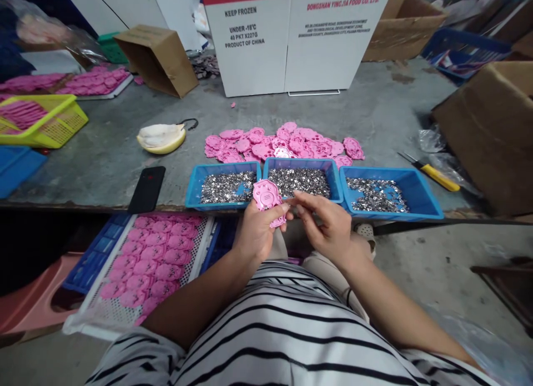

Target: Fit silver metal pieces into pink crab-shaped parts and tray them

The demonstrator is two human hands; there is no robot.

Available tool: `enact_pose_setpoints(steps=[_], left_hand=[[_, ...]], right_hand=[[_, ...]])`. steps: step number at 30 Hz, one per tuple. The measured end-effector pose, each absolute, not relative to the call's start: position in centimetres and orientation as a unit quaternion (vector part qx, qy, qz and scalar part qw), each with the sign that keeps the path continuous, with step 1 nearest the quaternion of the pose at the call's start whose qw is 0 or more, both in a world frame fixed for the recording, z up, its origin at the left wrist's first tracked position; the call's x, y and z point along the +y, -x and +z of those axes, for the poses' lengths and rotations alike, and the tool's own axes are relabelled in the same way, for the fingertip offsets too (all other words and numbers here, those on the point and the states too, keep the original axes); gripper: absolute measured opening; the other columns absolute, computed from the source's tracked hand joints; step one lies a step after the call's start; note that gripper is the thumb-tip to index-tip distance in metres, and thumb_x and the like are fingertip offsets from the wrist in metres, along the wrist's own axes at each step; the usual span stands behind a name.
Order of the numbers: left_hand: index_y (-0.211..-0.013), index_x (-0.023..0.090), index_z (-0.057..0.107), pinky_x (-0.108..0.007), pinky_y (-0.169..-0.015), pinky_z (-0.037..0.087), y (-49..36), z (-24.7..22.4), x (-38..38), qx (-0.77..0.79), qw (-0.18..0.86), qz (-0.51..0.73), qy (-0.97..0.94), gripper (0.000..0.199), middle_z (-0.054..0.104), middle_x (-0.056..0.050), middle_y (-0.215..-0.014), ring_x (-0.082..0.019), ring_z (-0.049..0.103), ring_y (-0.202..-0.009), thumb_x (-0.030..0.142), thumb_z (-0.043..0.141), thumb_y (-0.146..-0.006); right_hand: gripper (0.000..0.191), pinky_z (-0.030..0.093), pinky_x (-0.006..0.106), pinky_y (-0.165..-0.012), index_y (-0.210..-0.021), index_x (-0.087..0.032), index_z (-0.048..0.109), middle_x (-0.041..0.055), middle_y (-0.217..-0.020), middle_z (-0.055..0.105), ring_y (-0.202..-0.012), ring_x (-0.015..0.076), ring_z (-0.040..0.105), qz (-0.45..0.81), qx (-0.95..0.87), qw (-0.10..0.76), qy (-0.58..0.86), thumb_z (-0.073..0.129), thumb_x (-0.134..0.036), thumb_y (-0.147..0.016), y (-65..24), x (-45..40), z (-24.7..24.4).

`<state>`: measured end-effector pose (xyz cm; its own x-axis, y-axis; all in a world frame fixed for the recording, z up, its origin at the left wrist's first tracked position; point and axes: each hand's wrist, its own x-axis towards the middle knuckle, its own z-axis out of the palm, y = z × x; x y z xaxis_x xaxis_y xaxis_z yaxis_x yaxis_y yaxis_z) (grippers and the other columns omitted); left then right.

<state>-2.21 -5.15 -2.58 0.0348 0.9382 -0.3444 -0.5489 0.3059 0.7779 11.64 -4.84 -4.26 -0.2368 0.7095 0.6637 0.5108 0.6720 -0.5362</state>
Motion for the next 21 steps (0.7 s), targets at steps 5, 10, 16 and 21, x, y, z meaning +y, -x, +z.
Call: enact_pose_setpoints(steps=[5, 10, 16, 21], left_hand=[[-0.078, 0.016, 0.054, -0.019, -0.041, 0.036, 2.4, -2.6, -5.3, 0.434, 0.668, 0.555, -0.240, 0.032, 0.060, 0.003, -0.067, -0.009, 0.056, -0.054, 0.018, 0.075, -0.055], [-0.075, 0.017, 0.053, -0.019, -0.041, 0.035, 2.4, -2.6, -5.3, 0.447, 0.645, 0.563, -0.259, 0.028, 0.057, 0.003, -0.064, -0.009, 0.054, -0.053, 0.016, 0.073, -0.056], [-0.074, 0.016, 0.057, -0.020, -0.043, 0.037, 2.5, -2.6, -5.5, 0.480, 0.588, 0.570, -0.315, 0.020, 0.060, 0.002, -0.066, -0.009, 0.054, -0.054, 0.017, 0.071, -0.059], [-0.077, 0.018, 0.062, -0.022, -0.053, 0.043, 2.6, -3.5, -5.7, 0.525, 0.492, 0.583, -0.377, 0.022, 0.065, 0.000, -0.072, -0.013, 0.057, -0.064, 0.012, 0.073, -0.059]], right_hand=[[0.042, 0.060, 0.035, -0.070, -0.129, -0.027, 0.060, 0.0049, -0.093, 0.079, -0.077, 0.0198, 0.074, 0.077, -0.789, 0.478, 0.379, 0.052, -0.012, -0.090, -11.5, -5.1, -4.2], [0.033, 0.061, 0.037, -0.077, -0.124, -0.026, 0.062, 0.0057, -0.099, 0.078, -0.085, 0.0200, 0.075, 0.189, -0.741, 0.490, 0.418, 0.052, -0.020, -0.093, -11.1, -5.7, -4.0], [0.013, 0.059, 0.032, -0.068, -0.097, -0.023, 0.069, 0.0043, -0.089, 0.077, -0.080, 0.0182, 0.073, 0.381, -0.613, 0.536, 0.438, 0.065, -0.030, -0.087, -10.9, -4.9, -4.1], [0.019, 0.054, 0.032, -0.067, -0.071, -0.021, 0.067, 0.0039, -0.082, 0.069, -0.077, 0.0169, 0.065, 0.423, -0.625, 0.514, 0.408, 0.074, -0.037, -0.078, -11.1, -3.7, -3.7]])
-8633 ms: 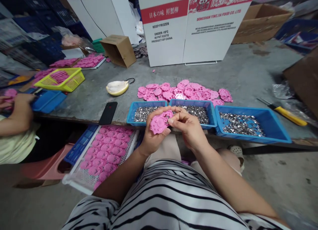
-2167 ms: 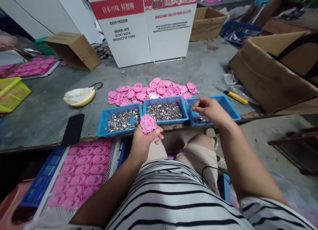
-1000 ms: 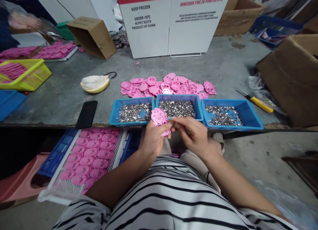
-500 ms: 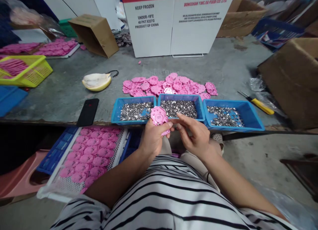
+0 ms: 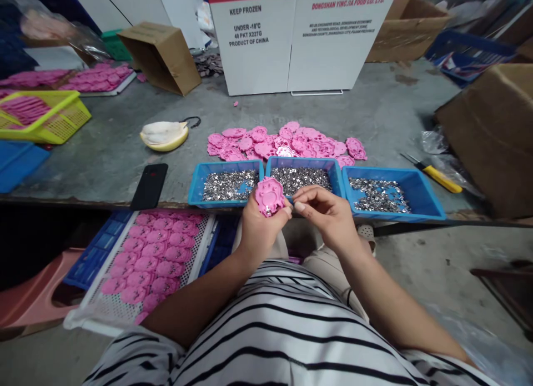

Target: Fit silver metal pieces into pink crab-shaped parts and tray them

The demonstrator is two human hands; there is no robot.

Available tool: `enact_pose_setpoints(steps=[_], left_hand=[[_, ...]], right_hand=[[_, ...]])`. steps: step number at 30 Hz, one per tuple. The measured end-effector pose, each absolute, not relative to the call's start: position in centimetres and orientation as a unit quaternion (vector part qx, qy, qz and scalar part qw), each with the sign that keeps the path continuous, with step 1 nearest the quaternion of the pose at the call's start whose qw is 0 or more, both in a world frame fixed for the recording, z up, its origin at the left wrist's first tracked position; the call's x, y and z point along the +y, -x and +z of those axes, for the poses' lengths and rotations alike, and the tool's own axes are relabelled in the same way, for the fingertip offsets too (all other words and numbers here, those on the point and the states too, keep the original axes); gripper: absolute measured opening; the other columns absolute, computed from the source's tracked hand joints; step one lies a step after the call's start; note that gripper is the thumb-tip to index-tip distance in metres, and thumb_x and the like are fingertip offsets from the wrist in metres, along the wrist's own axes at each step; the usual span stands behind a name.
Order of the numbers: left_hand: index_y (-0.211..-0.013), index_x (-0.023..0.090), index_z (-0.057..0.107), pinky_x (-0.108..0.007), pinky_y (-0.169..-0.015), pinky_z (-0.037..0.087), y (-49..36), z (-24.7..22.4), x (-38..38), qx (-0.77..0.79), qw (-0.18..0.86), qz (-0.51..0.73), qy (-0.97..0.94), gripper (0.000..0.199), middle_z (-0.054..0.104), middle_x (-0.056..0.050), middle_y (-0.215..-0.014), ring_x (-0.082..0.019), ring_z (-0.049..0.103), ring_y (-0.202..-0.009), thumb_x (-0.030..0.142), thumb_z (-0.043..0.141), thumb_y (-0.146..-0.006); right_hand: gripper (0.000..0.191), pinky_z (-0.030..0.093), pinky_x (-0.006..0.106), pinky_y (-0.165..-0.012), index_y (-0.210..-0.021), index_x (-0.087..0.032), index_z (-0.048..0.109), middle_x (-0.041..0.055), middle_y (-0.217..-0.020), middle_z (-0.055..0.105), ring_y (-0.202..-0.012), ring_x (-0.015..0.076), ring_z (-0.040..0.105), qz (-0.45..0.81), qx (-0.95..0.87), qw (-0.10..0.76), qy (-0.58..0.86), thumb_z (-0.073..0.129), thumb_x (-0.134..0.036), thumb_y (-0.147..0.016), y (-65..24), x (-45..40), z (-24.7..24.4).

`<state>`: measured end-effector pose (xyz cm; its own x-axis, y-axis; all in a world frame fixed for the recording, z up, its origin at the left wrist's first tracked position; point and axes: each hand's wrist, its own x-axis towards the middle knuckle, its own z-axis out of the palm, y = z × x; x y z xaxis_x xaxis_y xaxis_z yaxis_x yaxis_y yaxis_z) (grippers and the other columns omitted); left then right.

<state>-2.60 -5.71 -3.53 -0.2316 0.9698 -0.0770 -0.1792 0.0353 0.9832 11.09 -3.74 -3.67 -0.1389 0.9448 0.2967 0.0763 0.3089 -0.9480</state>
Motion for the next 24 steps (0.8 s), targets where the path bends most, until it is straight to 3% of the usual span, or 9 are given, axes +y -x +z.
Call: enact_pose_setpoints(steps=[5, 11, 17, 24], left_hand=[[-0.081, 0.019, 0.062, -0.022, -0.052, 0.043, 2.5, -4.0, -5.7, 0.553, 0.466, 0.580, -0.375, 0.029, 0.064, 0.000, -0.073, -0.013, 0.056, -0.063, 0.013, 0.077, -0.057], [-0.095, 0.019, 0.050, -0.023, -0.039, 0.038, 2.9, -2.3, -6.0, 0.413, 0.643, 0.551, -0.334, 0.035, 0.061, 0.001, -0.070, -0.014, 0.058, -0.049, 0.020, 0.062, -0.063], [-0.112, 0.016, 0.040, -0.023, -0.035, 0.037, 3.6, -1.9, -5.6, 0.345, 0.708, 0.512, -0.343, 0.047, 0.063, -0.003, -0.080, -0.018, 0.064, -0.050, 0.029, 0.051, -0.068], [-0.121, 0.015, 0.034, -0.023, -0.033, 0.037, 3.8, -2.0, -5.8, 0.346, 0.710, 0.486, -0.374, 0.055, 0.063, -0.003, -0.077, -0.016, 0.061, -0.044, 0.032, 0.049, -0.071]], right_hand=[[0.021, 0.051, 0.034, -0.071, -0.066, -0.021, 0.066, 0.0052, -0.085, 0.065, -0.082, 0.0182, 0.062, 0.402, -0.657, 0.487, 0.412, 0.074, -0.034, -0.079, -10.9, -3.6, -3.4], [0.026, 0.054, 0.039, -0.076, -0.067, -0.020, 0.062, 0.0054, -0.094, 0.058, -0.075, 0.0165, 0.062, 0.486, -0.646, 0.448, 0.382, 0.066, -0.038, -0.086, -11.4, -3.5, -2.8], [0.019, 0.047, 0.045, -0.097, -0.070, -0.021, 0.063, 0.0096, -0.112, 0.058, -0.113, 0.0251, 0.056, 0.429, -0.702, 0.411, 0.394, 0.063, -0.029, -0.087, -11.9, -3.2, -1.4], [0.014, 0.035, 0.052, -0.110, -0.072, -0.020, 0.061, 0.0099, -0.133, 0.056, -0.128, 0.0271, 0.048, 0.394, -0.760, 0.354, 0.376, 0.060, -0.023, -0.086, -12.2, -3.1, -0.5]])
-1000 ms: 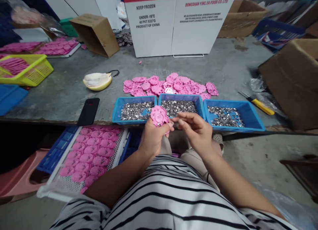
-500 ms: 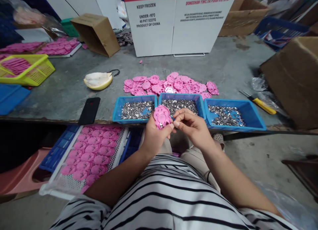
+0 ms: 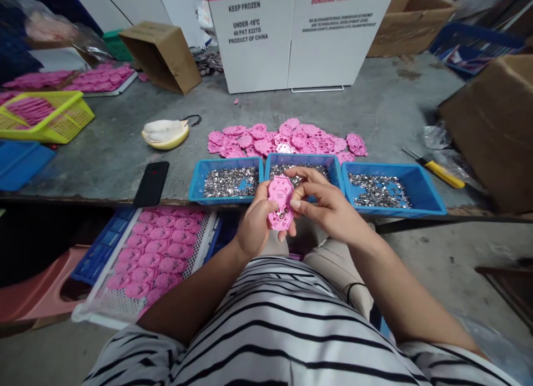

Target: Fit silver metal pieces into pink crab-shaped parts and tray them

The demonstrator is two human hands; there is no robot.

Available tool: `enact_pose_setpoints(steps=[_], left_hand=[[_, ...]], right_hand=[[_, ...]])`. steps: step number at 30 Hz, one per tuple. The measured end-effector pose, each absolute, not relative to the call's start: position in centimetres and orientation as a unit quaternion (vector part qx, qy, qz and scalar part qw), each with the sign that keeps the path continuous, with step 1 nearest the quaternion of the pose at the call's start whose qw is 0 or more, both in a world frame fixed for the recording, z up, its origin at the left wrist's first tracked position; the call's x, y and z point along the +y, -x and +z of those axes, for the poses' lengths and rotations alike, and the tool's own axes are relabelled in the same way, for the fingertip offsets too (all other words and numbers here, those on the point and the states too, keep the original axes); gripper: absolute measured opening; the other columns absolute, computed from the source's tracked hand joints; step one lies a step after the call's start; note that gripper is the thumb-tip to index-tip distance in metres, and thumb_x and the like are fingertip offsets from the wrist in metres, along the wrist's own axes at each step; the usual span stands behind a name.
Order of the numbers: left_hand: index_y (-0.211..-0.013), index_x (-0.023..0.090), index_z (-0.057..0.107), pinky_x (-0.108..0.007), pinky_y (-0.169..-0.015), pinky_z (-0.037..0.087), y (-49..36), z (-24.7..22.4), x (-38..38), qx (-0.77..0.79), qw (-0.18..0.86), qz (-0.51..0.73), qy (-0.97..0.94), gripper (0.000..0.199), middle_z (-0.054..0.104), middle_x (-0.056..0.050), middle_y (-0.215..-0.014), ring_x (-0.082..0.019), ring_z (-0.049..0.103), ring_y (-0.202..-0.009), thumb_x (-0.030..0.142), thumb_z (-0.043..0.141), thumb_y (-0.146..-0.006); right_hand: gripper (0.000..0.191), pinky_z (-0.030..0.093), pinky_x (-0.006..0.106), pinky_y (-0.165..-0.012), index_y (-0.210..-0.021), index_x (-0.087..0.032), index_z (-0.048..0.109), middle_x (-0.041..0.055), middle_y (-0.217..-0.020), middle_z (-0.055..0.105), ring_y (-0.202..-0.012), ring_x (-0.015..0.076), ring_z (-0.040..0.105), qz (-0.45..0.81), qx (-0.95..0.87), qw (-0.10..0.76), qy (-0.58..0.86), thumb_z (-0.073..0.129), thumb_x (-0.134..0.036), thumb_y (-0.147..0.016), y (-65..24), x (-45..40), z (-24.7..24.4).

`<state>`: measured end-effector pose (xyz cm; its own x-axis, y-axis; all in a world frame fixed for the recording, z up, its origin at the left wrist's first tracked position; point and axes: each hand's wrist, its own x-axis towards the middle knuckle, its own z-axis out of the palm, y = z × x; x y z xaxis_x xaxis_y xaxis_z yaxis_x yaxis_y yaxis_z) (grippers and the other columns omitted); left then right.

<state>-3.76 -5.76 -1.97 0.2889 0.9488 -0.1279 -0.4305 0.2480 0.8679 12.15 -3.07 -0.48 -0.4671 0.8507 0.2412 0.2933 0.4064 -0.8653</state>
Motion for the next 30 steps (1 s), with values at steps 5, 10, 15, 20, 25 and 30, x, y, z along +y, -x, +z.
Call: enact_pose_setpoints(steps=[5, 10, 15, 20, 25, 30], left_hand=[[-0.116, 0.016, 0.033, -0.022, -0.032, 0.036, 3.76, -1.96, -5.88, 0.345, 0.713, 0.471, -0.387, 0.051, 0.063, -0.002, -0.077, -0.016, 0.060, -0.042, 0.035, 0.049, -0.071], [-0.118, 0.016, 0.033, -0.022, -0.031, 0.035, 3.70, -2.13, -5.88, 0.337, 0.719, 0.467, -0.390, 0.053, 0.062, -0.001, -0.076, -0.015, 0.059, -0.041, 0.036, 0.050, -0.072], [-0.122, 0.016, 0.033, -0.021, -0.030, 0.035, 3.67, -2.32, -5.83, 0.327, 0.723, 0.467, -0.390, 0.055, 0.061, 0.001, -0.073, -0.015, 0.058, -0.040, 0.034, 0.050, -0.072], [-0.116, 0.017, 0.036, -0.021, -0.031, 0.036, 3.75, -2.46, -5.72, 0.338, 0.712, 0.457, -0.413, 0.047, 0.058, 0.003, -0.065, -0.015, 0.057, -0.039, 0.031, 0.048, -0.073], [-0.115, 0.017, 0.037, -0.020, -0.030, 0.036, 3.84, -2.56, -5.57, 0.346, 0.704, 0.446, -0.432, 0.046, 0.054, 0.006, -0.060, -0.014, 0.054, -0.037, 0.032, 0.047, -0.073], [-0.115, 0.016, 0.037, -0.020, -0.030, 0.036, 3.83, -2.55, -5.38, 0.352, 0.704, 0.438, -0.435, 0.046, 0.057, 0.004, -0.064, -0.013, 0.054, -0.038, 0.033, 0.048, -0.073]], right_hand=[[0.016, 0.033, 0.052, -0.110, -0.071, -0.020, 0.060, 0.0113, -0.136, 0.055, -0.130, 0.0283, 0.048, 0.382, -0.783, 0.328, 0.364, 0.060, -0.025, -0.087, -12.30, -2.83, -0.43], [0.019, 0.032, 0.051, -0.110, -0.068, -0.019, 0.059, 0.0115, -0.135, 0.056, -0.129, 0.0281, 0.048, 0.393, -0.787, 0.318, 0.355, 0.059, -0.024, -0.087, -12.46, -2.81, -0.36], [0.020, 0.035, 0.050, -0.109, -0.068, -0.020, 0.058, 0.0107, -0.134, 0.056, -0.129, 0.0269, 0.048, 0.408, -0.782, 0.308, 0.355, 0.058, -0.024, -0.087, -12.62, -2.83, -0.35], [0.022, 0.034, 0.051, -0.109, -0.068, -0.019, 0.058, 0.0113, -0.130, 0.057, -0.127, 0.0277, 0.049, 0.390, -0.798, 0.295, 0.352, 0.057, -0.026, -0.088, -12.81, -2.75, -0.20], [0.026, 0.037, 0.050, -0.107, -0.066, -0.019, 0.057, 0.0115, -0.121, 0.059, -0.124, 0.0281, 0.050, 0.383, -0.810, 0.277, 0.348, 0.055, -0.028, -0.090, -12.76, -2.57, 0.12], [0.027, 0.038, 0.049, -0.107, -0.064, -0.020, 0.056, 0.0112, -0.112, 0.060, -0.122, 0.0269, 0.051, 0.386, -0.814, 0.270, 0.340, 0.055, -0.026, -0.090, -12.63, -2.25, 0.08]])
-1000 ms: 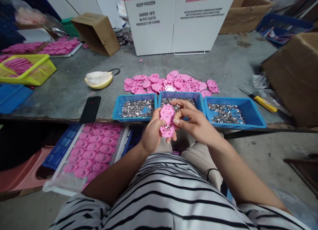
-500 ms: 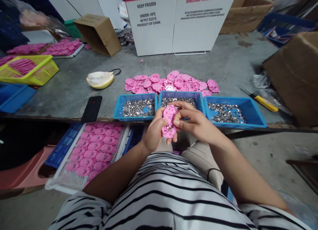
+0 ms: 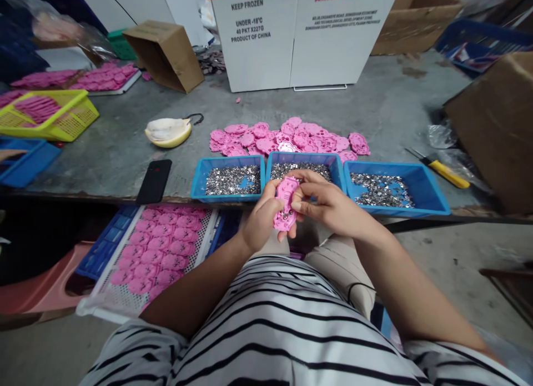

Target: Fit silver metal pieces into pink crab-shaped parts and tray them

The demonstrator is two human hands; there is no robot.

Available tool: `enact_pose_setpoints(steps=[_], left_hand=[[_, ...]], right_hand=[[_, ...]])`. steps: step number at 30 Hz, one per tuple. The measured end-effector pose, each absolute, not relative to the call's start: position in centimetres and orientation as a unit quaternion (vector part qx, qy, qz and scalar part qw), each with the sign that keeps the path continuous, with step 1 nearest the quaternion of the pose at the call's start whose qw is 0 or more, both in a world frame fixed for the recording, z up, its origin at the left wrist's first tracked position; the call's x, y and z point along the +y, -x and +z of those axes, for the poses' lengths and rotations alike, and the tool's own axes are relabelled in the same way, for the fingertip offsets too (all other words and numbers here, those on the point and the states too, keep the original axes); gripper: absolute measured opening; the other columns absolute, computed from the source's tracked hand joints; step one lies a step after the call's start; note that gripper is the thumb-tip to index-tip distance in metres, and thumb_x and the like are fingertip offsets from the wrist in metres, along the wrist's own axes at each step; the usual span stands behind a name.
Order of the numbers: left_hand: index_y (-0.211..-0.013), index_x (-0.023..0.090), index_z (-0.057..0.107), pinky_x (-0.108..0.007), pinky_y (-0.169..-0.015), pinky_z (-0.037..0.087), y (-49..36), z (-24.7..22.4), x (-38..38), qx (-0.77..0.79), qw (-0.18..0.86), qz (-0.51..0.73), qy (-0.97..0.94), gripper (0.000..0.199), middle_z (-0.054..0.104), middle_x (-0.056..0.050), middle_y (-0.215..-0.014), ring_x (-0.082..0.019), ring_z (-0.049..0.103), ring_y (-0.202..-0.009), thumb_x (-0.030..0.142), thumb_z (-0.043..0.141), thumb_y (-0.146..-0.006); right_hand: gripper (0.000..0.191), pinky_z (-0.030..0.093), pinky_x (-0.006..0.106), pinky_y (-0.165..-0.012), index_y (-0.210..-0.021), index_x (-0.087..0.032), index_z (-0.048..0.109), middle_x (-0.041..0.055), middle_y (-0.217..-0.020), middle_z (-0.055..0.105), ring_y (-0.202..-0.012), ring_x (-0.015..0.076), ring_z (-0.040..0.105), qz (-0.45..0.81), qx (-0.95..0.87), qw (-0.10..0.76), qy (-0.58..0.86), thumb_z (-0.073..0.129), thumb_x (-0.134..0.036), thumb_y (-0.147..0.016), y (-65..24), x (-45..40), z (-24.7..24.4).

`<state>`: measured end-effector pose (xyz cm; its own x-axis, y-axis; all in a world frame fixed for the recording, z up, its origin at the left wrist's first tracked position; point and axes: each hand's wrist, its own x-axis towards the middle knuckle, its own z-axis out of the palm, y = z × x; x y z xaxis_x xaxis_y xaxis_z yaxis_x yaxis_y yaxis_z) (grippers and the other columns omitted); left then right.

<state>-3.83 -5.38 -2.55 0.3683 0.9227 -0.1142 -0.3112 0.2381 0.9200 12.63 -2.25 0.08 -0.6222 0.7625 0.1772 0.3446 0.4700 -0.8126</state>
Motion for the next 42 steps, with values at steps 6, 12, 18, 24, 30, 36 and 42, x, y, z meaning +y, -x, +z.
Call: enact_pose_setpoints(steps=[6, 12, 18, 24, 30, 36, 42], left_hand=[[-0.120, 0.015, 0.036, -0.020, -0.029, 0.035, 3.8, -2.7, -5.1, 0.351, 0.711, 0.436, -0.425, 0.051, 0.062, 0.000, -0.071, -0.012, 0.053, -0.037, 0.033, 0.047, -0.073], [-0.113, 0.017, 0.036, -0.020, -0.029, 0.034, 3.8, -2.9, -4.9, 0.358, 0.717, 0.432, -0.413, 0.046, 0.056, 0.004, -0.063, -0.014, 0.054, -0.037, 0.033, 0.047, -0.072], [-0.118, 0.016, 0.036, -0.021, -0.029, 0.034, 3.9, -2.9, -4.9, 0.358, 0.718, 0.438, -0.406, 0.050, 0.058, 0.003, -0.068, -0.013, 0.053, -0.037, 0.034, 0.048, -0.072], [-0.118, 0.015, 0.036, -0.021, -0.030, 0.034, 4.1, -2.8, -4.9, 0.335, 0.726, 0.450, -0.399, 0.050, 0.058, 0.003, -0.067, -0.012, 0.053, -0.036, 0.030, 0.047, -0.071], [-0.107, 0.018, 0.038, -0.019, -0.030, 0.038, 4.2, -2.4, -5.0, 0.361, 0.716, 0.443, -0.401, 0.045, 0.060, 0.005, -0.061, -0.015, 0.059, -0.040, 0.019, 0.053, -0.065], [-0.107, 0.019, 0.039, -0.018, -0.031, 0.037, 4.6, -2.3, -5.2, 0.365, 0.711, 0.444, -0.406, 0.044, 0.065, 0.004, -0.065, -0.013, 0.060, -0.041, 0.018, 0.057, -0.068], [-0.104, 0.019, 0.040, -0.017, -0.034, 0.033, 4.7, -2.5, -5.4, 0.376, 0.698, 0.448, -0.413, 0.041, 0.065, 0.004, -0.065, -0.011, 0.057, -0.040, 0.016, 0.057, -0.067]], right_hand=[[0.025, 0.038, 0.048, -0.107, -0.065, -0.019, 0.057, 0.0118, -0.115, 0.058, -0.121, 0.0262, 0.051, 0.402, -0.807, 0.265, 0.342, 0.055, -0.026, -0.090, -12.7, -2.0, -0.2], [0.026, 0.041, 0.046, -0.105, -0.064, -0.020, 0.056, 0.0101, -0.107, 0.057, -0.116, 0.0252, 0.053, 0.435, -0.792, 0.259, 0.342, 0.056, -0.025, -0.089, -12.5, -1.8, -0.3], [0.024, 0.041, 0.045, -0.104, -0.064, -0.020, 0.055, 0.0089, -0.102, 0.058, -0.115, 0.0252, 0.053, 0.431, -0.788, 0.264, 0.351, 0.057, -0.024, -0.088, -12.1, -1.6, -0.4], [0.022, 0.045, 0.044, -0.097, -0.065, -0.020, 0.058, 0.0080, -0.099, 0.059, -0.111, 0.0253, 0.056, 0.461, -0.744, 0.324, 0.360, 0.065, -0.031, -0.083, -11.7, -1.9, -1.2], [0.033, 0.043, 0.044, -0.101, -0.060, -0.019, 0.063, 0.0085, -0.108, 0.063, -0.114, 0.0250, 0.057, 0.499, -0.684, 0.367, 0.385, 0.068, -0.042, -0.082, -11.3, -2.4, -1.5], [0.030, 0.043, 0.045, -0.102, -0.070, -0.020, 0.069, 0.0088, -0.113, 0.066, -0.114, 0.0250, 0.058, 0.493, -0.646, 0.418, 0.406, 0.066, -0.047, -0.083, -11.0, -2.4, -1.6], [0.025, 0.047, 0.045, -0.097, -0.071, -0.023, 0.071, 0.0076, -0.107, 0.069, -0.106, 0.0250, 0.061, 0.499, -0.603, 0.457, 0.423, 0.073, -0.047, -0.077, -11.5, -2.5, -2.1]])
